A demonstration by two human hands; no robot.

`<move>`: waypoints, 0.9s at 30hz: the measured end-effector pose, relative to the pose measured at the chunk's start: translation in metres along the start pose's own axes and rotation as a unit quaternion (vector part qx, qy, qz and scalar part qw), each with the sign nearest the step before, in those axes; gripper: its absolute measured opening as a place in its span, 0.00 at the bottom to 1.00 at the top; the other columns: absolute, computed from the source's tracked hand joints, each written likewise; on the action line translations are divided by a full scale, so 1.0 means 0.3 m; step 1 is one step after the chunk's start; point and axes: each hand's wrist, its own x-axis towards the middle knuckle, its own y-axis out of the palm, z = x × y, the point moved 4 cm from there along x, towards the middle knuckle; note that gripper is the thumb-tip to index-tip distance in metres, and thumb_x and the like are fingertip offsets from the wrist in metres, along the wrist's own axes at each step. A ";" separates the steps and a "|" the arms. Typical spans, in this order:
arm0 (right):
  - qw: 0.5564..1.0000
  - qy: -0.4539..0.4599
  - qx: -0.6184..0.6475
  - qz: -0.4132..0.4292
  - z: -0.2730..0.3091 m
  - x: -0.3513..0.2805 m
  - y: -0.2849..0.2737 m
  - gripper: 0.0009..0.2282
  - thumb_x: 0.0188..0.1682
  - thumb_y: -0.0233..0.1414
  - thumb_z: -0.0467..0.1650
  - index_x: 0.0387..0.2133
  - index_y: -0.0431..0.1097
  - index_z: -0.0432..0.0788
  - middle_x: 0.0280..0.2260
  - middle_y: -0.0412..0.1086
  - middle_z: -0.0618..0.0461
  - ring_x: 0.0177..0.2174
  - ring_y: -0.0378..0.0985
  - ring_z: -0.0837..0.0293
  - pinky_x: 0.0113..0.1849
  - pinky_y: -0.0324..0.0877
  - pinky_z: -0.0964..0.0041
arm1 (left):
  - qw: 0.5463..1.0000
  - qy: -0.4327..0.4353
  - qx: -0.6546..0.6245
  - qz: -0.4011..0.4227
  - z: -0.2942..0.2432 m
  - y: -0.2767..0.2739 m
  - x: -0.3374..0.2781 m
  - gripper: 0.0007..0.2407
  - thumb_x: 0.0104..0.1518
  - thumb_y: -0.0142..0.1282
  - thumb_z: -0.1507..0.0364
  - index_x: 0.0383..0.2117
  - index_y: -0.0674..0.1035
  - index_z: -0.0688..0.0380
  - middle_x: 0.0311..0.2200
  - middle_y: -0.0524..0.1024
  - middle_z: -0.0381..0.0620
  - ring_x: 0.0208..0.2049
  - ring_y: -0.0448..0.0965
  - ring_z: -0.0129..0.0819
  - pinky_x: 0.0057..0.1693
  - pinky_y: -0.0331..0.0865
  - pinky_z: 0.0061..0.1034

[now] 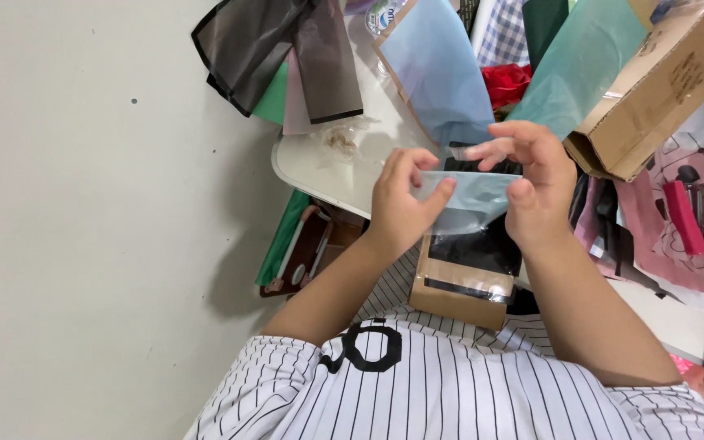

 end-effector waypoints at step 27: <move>0.929 0.116 -0.350 0.036 0.014 -0.232 -0.174 0.18 0.46 0.64 0.25 0.50 0.72 0.36 0.51 0.70 0.37 0.50 0.73 0.33 0.48 0.67 0.43 | 0.944 -0.292 -0.152 -0.027 0.136 0.035 0.064 0.07 0.52 0.54 0.66 0.18 0.79 0.48 0.23 0.73 0.35 0.32 0.70 0.27 0.42 0.65 0.22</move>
